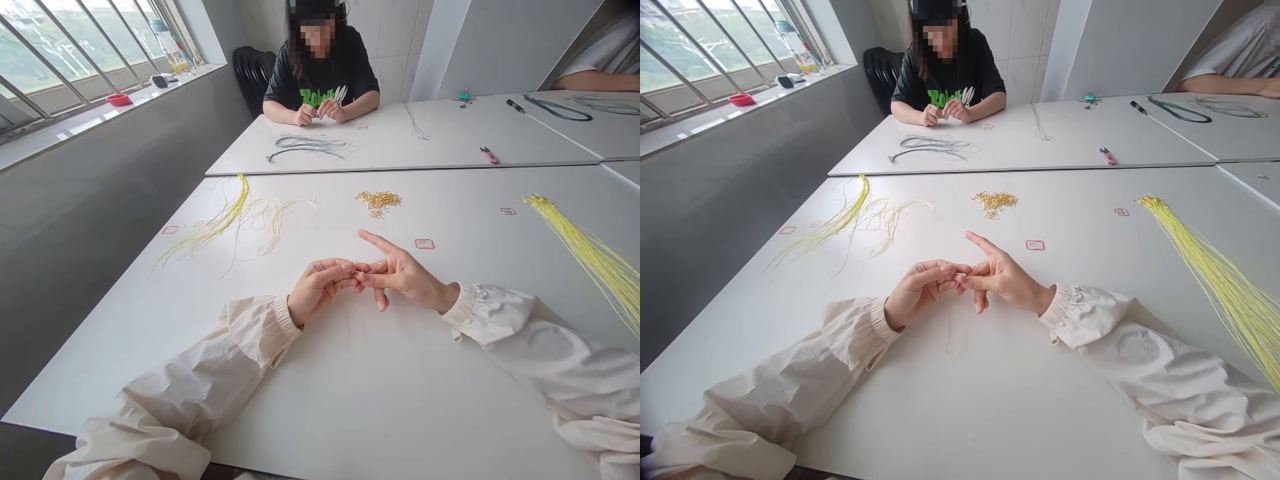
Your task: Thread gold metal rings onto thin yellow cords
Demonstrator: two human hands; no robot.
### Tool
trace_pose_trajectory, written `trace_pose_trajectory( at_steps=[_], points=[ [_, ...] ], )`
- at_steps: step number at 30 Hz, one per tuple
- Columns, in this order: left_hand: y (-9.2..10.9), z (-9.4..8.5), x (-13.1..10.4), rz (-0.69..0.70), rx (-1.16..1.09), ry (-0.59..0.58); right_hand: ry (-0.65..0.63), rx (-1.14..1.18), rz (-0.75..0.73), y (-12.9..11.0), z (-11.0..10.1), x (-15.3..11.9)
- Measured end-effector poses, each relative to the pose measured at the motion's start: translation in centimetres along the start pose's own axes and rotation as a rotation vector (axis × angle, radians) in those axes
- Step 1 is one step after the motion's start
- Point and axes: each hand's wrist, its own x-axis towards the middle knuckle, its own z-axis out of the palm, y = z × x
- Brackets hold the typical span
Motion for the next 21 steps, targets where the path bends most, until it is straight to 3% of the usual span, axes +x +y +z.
trace_pose_trajectory(
  at_steps=[4,9,17,21],
  points=[
    [-0.2,-0.4,0.1,0.001,-0.003,0.008,-0.019,0.013,0.005,0.5,-0.4,0.3],
    [-0.2,-1.1,0.5,0.046,-0.03,0.111,-0.053,-0.018,0.007,0.7,-1.0,0.8],
    [-0.5,-1.3,0.4,0.073,-0.031,0.135,0.18,-0.153,-0.112,-0.6,-2.0,0.9],
    [-0.9,-1.0,-0.1,0.048,0.119,0.129,0.293,-0.196,-0.177,-1.3,-2.1,1.1]
  ],
)
